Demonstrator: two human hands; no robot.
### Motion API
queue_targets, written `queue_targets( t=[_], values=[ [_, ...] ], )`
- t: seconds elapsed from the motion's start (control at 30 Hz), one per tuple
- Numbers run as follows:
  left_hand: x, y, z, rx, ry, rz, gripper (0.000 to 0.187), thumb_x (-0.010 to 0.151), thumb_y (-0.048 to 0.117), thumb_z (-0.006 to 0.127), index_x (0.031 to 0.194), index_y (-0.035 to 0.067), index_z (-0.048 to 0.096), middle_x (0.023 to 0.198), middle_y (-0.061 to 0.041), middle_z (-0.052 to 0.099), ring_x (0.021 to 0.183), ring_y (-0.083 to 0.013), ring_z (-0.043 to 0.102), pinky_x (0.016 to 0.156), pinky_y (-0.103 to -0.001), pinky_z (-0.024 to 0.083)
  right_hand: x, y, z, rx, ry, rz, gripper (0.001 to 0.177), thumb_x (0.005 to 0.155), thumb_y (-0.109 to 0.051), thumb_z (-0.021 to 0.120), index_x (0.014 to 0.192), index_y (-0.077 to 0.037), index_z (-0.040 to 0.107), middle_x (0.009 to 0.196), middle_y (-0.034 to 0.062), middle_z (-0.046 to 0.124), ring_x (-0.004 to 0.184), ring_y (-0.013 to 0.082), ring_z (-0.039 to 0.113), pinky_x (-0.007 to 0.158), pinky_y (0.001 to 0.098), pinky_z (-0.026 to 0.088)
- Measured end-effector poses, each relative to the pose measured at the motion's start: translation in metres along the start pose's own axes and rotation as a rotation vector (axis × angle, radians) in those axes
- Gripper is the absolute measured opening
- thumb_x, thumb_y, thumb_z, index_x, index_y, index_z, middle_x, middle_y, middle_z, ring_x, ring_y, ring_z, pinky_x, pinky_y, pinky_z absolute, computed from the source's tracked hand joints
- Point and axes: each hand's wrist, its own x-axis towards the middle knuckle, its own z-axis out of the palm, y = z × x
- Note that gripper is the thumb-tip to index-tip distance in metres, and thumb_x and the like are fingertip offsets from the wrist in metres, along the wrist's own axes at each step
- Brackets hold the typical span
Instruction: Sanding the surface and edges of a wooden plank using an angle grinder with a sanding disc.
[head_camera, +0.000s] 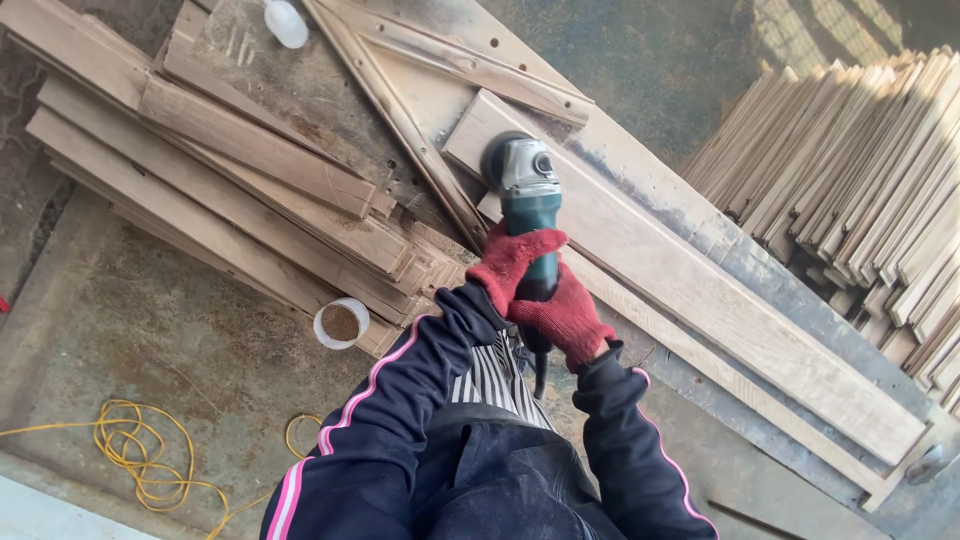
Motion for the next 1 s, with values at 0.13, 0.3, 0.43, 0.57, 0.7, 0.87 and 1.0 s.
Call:
queue_targets(
  t=[0.13, 0.3, 0.43, 0.57, 0.7, 0.87, 1.0],
  values=[
    [-0.048, 0.005, 0.045, 0.057, -0.171, -0.082, 0.062, 0.058, 0.028, 0.089, 0.114, 0.009, 0.069, 0.095, -0.012, 0.072, 0.085, -0.0271, 0.071, 0.078, -0.038, 0.061, -0.016, 0.057, -0.031, 0.132, 0.089, 0.088, 0.073, 0.047, -0.033, 0.097, 0.111, -0.016, 0.068, 0.094, 0.0116, 0.073, 0.095, 0.0287, 0.071, 0.087, 0.0433, 0.055],
    [-0.073, -0.055, 0.132, 0.179, -0.321, -0.17, 0.076, 0.052, 0.037, 0.094, 0.12, 0.011, 0.07, 0.107, -0.015, 0.074, 0.111, -0.0381, 0.068, 0.098, -0.05, 0.055, -0.042, 0.155, -0.072, 0.307, 0.274, 0.194, 0.063, 0.052, -0.019, 0.097, 0.108, -0.006, 0.07, 0.089, 0.0157, 0.072, 0.084, 0.0281, 0.067, 0.08, 0.0434, 0.055],
    [-0.073, -0.085, 0.149, 0.226, -0.39, -0.142, 0.074, 0.048, 0.039, 0.093, 0.113, 0.012, 0.07, 0.104, -0.015, 0.073, 0.107, -0.0338, 0.07, 0.096, -0.044, 0.057, -0.044, 0.187, -0.08, 0.319, 0.311, 0.198, 0.06, 0.053, -0.02, 0.099, 0.104, -0.006, 0.071, 0.086, 0.0169, 0.072, 0.082, 0.0278, 0.067, 0.076, 0.043, 0.055],
    [-0.07, -0.044, 0.122, 0.171, -0.304, -0.149, 0.067, 0.054, 0.033, 0.095, 0.113, 0.012, 0.071, 0.101, -0.014, 0.074, 0.103, -0.0313, 0.072, 0.093, -0.043, 0.058, -0.04, 0.121, -0.064, 0.265, 0.236, 0.19, 0.064, 0.055, -0.025, 0.096, 0.111, -0.006, 0.071, 0.093, 0.0183, 0.073, 0.09, 0.0323, 0.07, 0.082, 0.0461, 0.056],
    [-0.021, -0.023, 0.073, 0.055, -0.199, -0.076, 0.064, 0.054, 0.03, 0.098, 0.108, 0.011, 0.071, 0.095, -0.014, 0.074, 0.097, -0.0293, 0.073, 0.087, -0.041, 0.059, -0.011, 0.062, -0.044, 0.216, 0.145, 0.093, 0.065, 0.05, -0.028, 0.098, 0.106, -0.011, 0.071, 0.091, 0.0132, 0.073, 0.089, 0.0283, 0.069, 0.083, 0.0422, 0.055],
    [0.001, 0.045, 0.018, -0.079, 0.008, 0.01, 0.061, 0.056, 0.031, 0.097, 0.109, 0.013, 0.072, 0.088, -0.013, 0.074, 0.087, -0.029, 0.076, 0.079, -0.042, 0.062, 0.022, -0.016, -0.021, -0.039, 0.007, -0.065, 0.073, 0.05, -0.034, 0.095, 0.112, -0.008, 0.066, 0.098, 0.017, 0.073, 0.1, 0.0355, 0.07, 0.089, 0.0463, 0.054],
    [0.033, 0.062, -0.007, -0.223, 0.078, 0.056, 0.06, 0.056, 0.024, 0.098, 0.108, 0.012, 0.071, 0.08, -0.015, 0.073, 0.076, -0.0313, 0.077, 0.071, -0.041, 0.065, 0.042, -0.043, -0.009, -0.038, -0.018, -0.113, 0.07, 0.049, -0.033, 0.095, 0.108, -0.009, 0.066, 0.094, 0.0139, 0.072, 0.097, 0.0325, 0.07, 0.087, 0.0424, 0.055]
  ],
)
